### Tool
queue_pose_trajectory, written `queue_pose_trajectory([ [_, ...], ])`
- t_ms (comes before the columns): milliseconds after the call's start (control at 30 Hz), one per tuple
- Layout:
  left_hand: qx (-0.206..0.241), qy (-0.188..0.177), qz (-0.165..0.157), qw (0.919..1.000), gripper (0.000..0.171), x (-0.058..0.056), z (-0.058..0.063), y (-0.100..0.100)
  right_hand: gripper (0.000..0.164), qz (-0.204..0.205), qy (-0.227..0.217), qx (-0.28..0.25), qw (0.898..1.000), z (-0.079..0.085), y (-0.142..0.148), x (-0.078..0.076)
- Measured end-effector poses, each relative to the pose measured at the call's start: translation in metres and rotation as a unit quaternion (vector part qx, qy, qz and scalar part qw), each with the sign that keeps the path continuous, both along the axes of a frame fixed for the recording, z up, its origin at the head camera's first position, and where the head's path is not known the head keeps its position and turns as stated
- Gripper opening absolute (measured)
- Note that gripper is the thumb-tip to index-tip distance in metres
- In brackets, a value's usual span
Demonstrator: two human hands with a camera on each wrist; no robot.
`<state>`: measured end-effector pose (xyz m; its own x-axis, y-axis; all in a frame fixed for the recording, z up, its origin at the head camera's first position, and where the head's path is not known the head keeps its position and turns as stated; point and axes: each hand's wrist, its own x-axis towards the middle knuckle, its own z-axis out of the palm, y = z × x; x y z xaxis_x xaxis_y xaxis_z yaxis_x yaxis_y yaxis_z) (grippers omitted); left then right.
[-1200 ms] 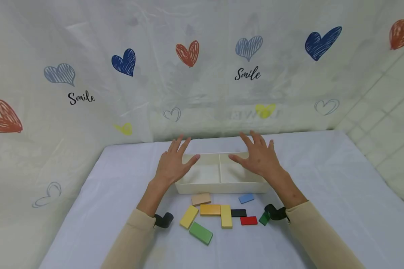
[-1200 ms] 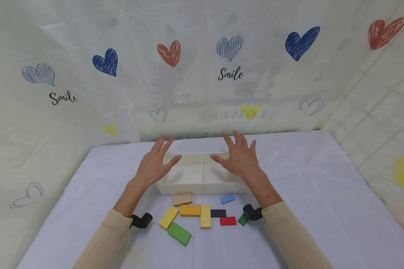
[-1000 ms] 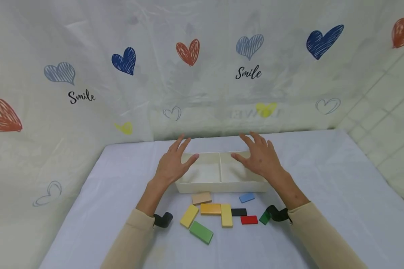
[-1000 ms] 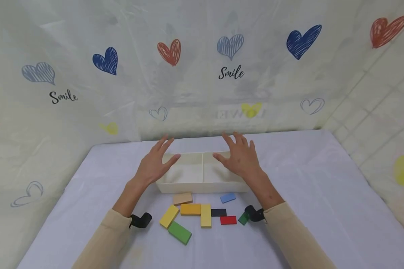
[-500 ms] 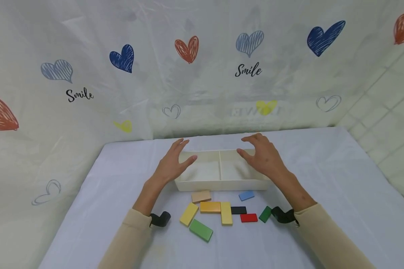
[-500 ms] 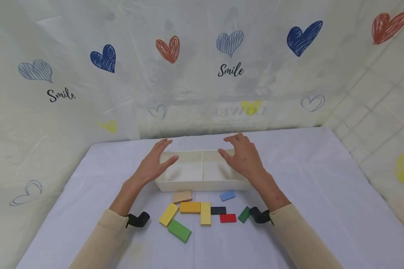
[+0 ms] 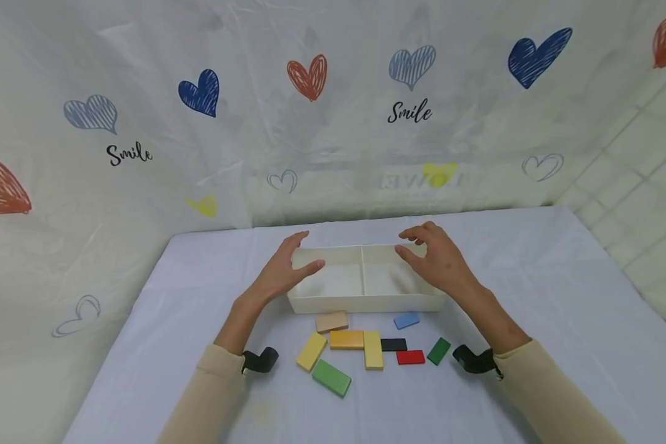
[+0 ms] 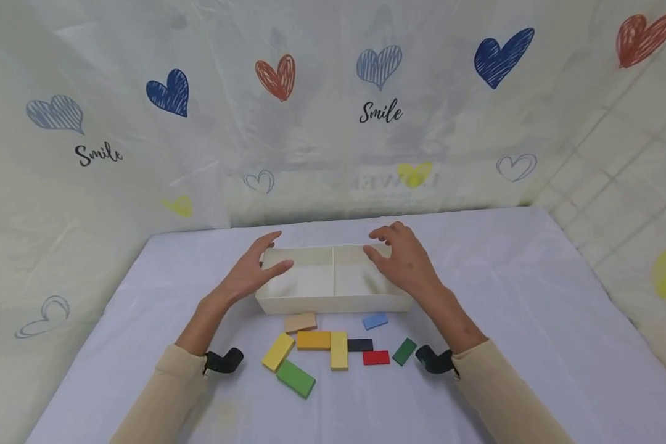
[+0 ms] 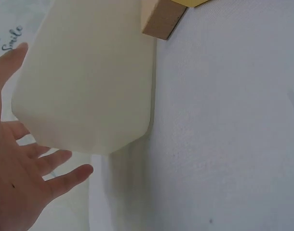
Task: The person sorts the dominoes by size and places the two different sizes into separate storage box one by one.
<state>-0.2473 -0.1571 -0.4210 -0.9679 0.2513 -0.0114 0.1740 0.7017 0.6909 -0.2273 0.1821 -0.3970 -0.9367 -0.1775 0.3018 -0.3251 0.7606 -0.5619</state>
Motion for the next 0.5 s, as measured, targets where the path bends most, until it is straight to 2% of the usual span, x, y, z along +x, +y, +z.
queue_pose_trajectory([
  [500,0.021,-0.052,-0.014,0.9984,0.104,0.002,-0.002,-0.01,0.032,0.017,-0.021,-0.035,0.999,0.006,0.002,0.013],
])
